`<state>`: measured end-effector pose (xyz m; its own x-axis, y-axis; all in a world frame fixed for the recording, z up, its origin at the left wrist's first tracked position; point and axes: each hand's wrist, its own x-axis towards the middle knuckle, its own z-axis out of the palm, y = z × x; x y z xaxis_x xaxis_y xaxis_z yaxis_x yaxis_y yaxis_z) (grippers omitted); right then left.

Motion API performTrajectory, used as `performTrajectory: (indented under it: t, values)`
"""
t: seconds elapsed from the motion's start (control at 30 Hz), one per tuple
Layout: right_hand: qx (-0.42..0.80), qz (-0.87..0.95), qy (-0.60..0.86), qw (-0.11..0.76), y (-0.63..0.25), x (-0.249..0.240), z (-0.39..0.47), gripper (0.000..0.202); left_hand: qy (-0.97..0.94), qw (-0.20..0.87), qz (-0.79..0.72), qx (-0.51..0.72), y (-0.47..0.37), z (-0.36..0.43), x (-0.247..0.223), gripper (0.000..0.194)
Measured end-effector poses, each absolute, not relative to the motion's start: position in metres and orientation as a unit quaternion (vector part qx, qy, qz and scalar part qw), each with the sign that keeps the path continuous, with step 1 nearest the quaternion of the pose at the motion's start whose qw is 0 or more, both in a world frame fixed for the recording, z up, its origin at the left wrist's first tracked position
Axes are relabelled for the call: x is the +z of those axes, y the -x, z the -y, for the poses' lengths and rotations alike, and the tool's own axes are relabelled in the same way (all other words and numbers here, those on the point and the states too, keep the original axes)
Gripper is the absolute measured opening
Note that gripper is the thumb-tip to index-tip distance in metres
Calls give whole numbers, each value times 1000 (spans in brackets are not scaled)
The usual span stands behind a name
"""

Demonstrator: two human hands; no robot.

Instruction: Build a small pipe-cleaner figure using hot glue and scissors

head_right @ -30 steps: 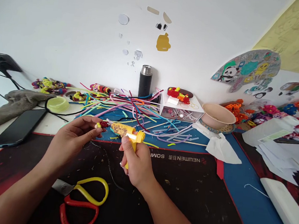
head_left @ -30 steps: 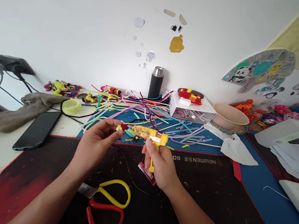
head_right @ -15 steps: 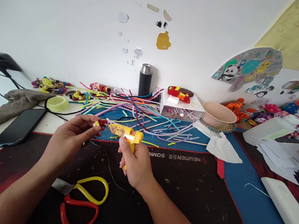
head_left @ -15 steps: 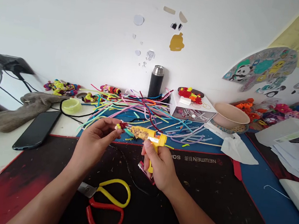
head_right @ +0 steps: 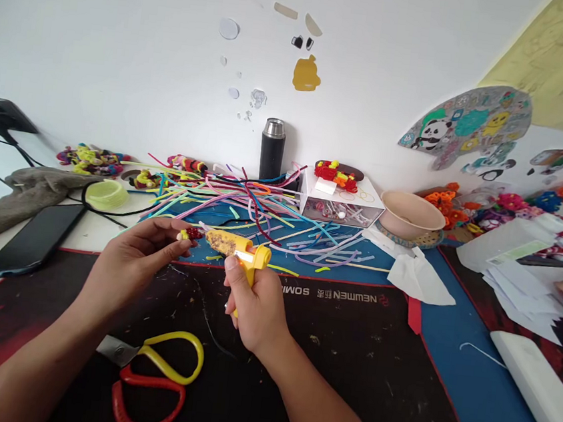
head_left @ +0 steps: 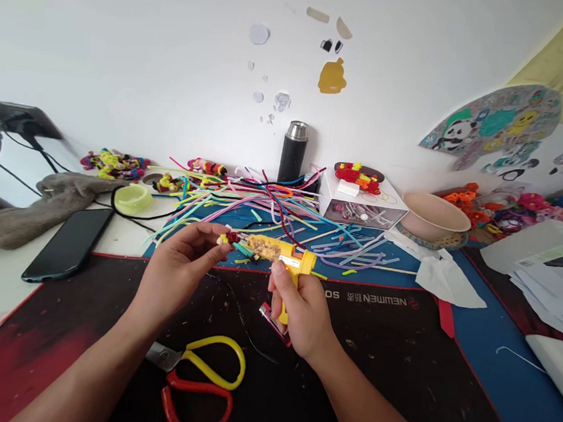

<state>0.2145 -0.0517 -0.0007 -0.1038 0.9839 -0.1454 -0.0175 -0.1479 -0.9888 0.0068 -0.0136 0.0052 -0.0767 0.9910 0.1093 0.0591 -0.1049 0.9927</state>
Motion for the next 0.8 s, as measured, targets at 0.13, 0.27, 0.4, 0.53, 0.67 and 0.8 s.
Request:
performTrajectory:
  t: [0.13,0.27,0.4,0.53,0.67,0.8]
  values:
    - [574,480,501,436,-214,-1,52,76,-518,429,-507,539,-6,14,7,42]
    - [582,478,500,427,-214,0,52,77,-514,426,-509,544,-5,14,9,40]
    - [578,477,502,431,-214,0,52,78,-505,431,-510,547,-5,15,10,43]
    - [571,477,506,437,-214,0,52,77,-507,438,-511,539,-5,15,10,44]
    - [565,475,510,442,-214,0,52,77,-511,439,-510,534,-5,15,10,44]
    - [560,474,512,446,-214,0,53,77,-510,441,-509,535,-5,15,10,46]
